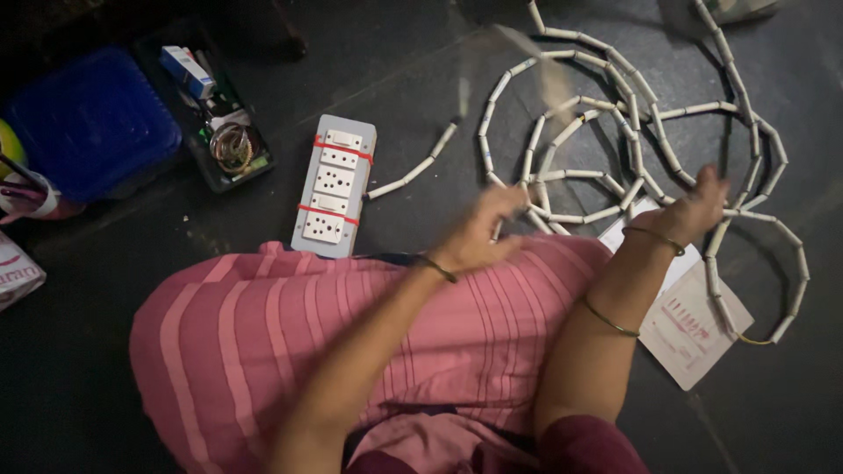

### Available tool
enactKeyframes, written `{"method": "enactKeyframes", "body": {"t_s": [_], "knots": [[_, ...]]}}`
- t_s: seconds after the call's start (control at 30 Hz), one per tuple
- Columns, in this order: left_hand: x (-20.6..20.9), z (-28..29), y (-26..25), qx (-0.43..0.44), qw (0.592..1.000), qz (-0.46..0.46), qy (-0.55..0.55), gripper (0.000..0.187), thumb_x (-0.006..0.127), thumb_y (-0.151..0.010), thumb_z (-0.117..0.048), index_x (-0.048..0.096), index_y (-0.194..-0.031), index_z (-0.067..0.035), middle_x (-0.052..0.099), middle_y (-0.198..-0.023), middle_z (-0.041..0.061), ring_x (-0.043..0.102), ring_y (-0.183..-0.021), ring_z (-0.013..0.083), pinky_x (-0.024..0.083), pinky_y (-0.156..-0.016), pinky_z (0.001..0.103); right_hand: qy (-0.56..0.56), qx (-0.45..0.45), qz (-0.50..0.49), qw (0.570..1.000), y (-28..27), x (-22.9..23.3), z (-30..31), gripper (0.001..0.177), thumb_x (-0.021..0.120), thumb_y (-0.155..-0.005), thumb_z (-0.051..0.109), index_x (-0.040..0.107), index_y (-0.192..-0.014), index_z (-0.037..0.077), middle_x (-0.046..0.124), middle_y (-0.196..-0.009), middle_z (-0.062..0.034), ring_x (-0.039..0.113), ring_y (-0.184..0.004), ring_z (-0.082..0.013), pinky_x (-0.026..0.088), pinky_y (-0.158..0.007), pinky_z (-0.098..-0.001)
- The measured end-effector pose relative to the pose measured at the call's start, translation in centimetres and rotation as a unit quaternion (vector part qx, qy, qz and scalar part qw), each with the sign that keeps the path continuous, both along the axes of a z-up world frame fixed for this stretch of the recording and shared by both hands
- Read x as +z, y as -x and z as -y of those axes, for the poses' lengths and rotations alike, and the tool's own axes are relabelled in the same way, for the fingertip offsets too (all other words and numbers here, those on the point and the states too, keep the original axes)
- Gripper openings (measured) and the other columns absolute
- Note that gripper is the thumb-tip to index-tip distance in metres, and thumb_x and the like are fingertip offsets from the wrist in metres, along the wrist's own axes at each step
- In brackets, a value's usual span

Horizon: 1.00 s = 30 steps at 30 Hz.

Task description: The person threads segments of white plastic tubing onto a yellow wire and wraps the assembly around a power strip, securing the parts with red rubber bands.

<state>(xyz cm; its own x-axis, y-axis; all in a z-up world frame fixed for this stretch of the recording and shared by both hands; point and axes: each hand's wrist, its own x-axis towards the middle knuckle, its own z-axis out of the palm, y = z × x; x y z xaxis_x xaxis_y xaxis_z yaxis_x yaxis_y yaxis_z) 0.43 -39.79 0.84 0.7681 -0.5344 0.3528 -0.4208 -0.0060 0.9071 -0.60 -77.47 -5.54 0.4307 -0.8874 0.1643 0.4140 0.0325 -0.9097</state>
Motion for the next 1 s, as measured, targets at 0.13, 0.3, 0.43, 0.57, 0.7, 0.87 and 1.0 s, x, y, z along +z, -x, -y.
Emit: {"method": "enactKeyframes", "body": {"t_s": [0.13, 0.3, 0.43, 0.57, 0.7, 0.87, 1.0], "knots": [[1.4, 0.7, 1.3, -0.109, 0.979, -0.165, -0.04, 0.044, 0.071, -0.088, -0.01, 0.068, -0.132, -0.013, 0.059, -0.139, 0.008, 0.071, -0.103, 0.0164, 0.064, -0.088, 0.026, -0.014, -0.049, 0.087, 0.995, 0.8, 3.0, -1.2, 0.052, 0.07, -0.099, 0.013, 0.058, -0.139, -0.018, 0.064, -0.129, -0.0223, 0.059, -0.124, -0.0344, 0.045, -0.115, -0.0517], [0.1, -4.3, 0.1, -0.068, 0.987, -0.127, -0.067, 0.051, 0.07, -0.084, -0.009, 0.066, -0.134, -0.007, 0.066, -0.125, 0.014, 0.068, -0.107, 0.0245, 0.058, -0.093, 0.034, 0.229, 0.015, 0.078, 0.97, 0.7, 10.9, -9.6, 0.041, 0.058, -0.114, 0.017, 0.051, -0.152, 0.003, 0.067, -0.144, -0.0123, 0.064, -0.137, -0.0236, 0.049, -0.122, -0.0369], [-2.0, -7.5, 0.5, -0.008, 0.981, -0.032, -0.191, 0.047, 0.073, -0.085, -0.01, 0.064, -0.13, 0.001, 0.064, -0.13, 0.024, 0.062, -0.119, 0.0406, 0.048, -0.103, 0.043, 0.53, 0.195, -0.158, 0.81, -0.6, 13.9, -17.6, 0.052, 0.066, -0.087, 0.007, 0.063, -0.139, 0.01, 0.072, -0.118, -0.0141, 0.068, -0.1, -0.0266, 0.053, -0.091, -0.0369], [-3.4, -11.9, -0.5, -0.014, 0.979, -0.036, -0.202, 0.052, 0.064, -0.077, -0.002, 0.066, -0.129, 0.0, 0.066, -0.133, 0.024, 0.063, -0.125, 0.0396, 0.05, -0.107, 0.041, 0.592, 0.401, -0.092, 0.693, -0.7, 12.2, -26.7, 0.054, 0.082, -0.084, 0.009, 0.064, -0.135, 0.007, 0.035, -0.164, -0.0243, 0.048, -0.143, -0.0458, 0.052, -0.109, -0.0472], [-5.3, -13.0, 0.7, -0.05, 0.957, -0.159, -0.236, 0.049, 0.054, -0.083, -0.003, 0.065, -0.131, 0.0, 0.065, -0.136, 0.024, 0.063, -0.127, 0.0375, 0.049, -0.107, 0.042, 0.625, 0.424, -0.169, 0.633, -0.7, 8.9, -30.9, 0.059, 0.085, -0.073, 0.019, 0.065, -0.127, 0.007, 0.031, -0.162, -0.0242, 0.058, -0.122, -0.0388, 0.051, -0.096, -0.0496], [-7.1, -15.5, -1.1, 0.223, 0.934, 0.028, -0.277, 0.06, 0.072, -0.08, -0.013, 0.056, -0.138, -0.001, 0.061, -0.135, 0.026, 0.055, -0.13, 0.0416, 0.043, -0.112, 0.05, 0.648, 0.29, -0.39, 0.587, -3.0, 6.6, -29.0, 0.059, 0.086, -0.074, 0.037, 0.068, -0.125, 0.011, 0.038, -0.16, -0.0097, 0.045, -0.139, -0.0443, 0.045, -0.102, -0.0601], [-4.2, -18.4, -3.3, 0.407, 0.816, -0.064, -0.406, 0.093, 0.087, -0.071, -0.031, 0.041, -0.149, -0.009, 0.055, -0.136, 0.024, 0.055, -0.12, 0.0448, 0.043, -0.101, 0.053, 0.598, 0.211, -0.493, 0.596, -2.9, 7.0, -25.2, 0.059, 0.084, -0.081, 0.039, 0.065, -0.129, 0.009, 0.033, -0.159, -0.0189, 0.034, -0.142, -0.0523, 0.041, -0.097, -0.0687]]}}
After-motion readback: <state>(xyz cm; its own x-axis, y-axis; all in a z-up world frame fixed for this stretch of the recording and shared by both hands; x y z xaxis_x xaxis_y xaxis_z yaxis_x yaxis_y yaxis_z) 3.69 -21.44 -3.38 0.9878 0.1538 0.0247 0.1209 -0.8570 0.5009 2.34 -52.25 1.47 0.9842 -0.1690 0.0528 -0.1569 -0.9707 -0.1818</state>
